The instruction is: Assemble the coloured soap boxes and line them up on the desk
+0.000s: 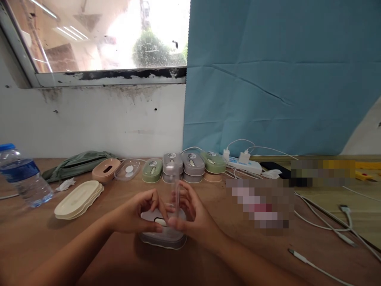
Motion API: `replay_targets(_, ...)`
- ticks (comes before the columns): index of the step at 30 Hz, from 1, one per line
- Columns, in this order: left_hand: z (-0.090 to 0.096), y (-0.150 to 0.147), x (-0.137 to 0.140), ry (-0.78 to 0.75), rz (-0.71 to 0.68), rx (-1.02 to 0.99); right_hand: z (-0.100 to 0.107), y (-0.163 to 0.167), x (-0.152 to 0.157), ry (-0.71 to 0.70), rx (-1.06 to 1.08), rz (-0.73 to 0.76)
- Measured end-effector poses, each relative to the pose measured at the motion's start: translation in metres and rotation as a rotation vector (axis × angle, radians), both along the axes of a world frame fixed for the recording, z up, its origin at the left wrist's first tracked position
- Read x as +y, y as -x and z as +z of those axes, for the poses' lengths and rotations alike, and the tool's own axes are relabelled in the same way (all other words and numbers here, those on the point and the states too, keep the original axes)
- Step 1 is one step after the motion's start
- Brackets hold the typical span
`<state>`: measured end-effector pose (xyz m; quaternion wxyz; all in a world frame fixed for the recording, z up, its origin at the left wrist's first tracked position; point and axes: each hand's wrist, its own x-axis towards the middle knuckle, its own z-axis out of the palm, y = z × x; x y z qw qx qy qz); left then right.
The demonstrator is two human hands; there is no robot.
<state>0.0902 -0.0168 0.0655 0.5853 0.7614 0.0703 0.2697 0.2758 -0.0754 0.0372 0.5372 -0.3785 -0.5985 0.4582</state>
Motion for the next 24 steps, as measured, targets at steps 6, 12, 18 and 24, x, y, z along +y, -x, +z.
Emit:
replay_targets(6, 0.013, 0.028, 0.038, 0.056, 0.523, -0.155, 0.007, -0.015, 0.001, -0.209, -0.778, -0.047)
replay_targets(12, 0.014, 0.040, 0.039, -0.034, 0.502, 0.493, 0.000, -0.013, 0.001, -0.183, -0.932, 0.014)
replay_targets(18, 0.003, 0.035, 0.033, 0.023, 0.276, 0.934, -0.002, -0.009, 0.000, -0.151, -0.922, 0.048)
replay_targets(24, -0.006, 0.032, 0.041, 0.234, 0.118, 0.867, -0.012, -0.016, 0.006, -0.149, -0.934, 0.136)
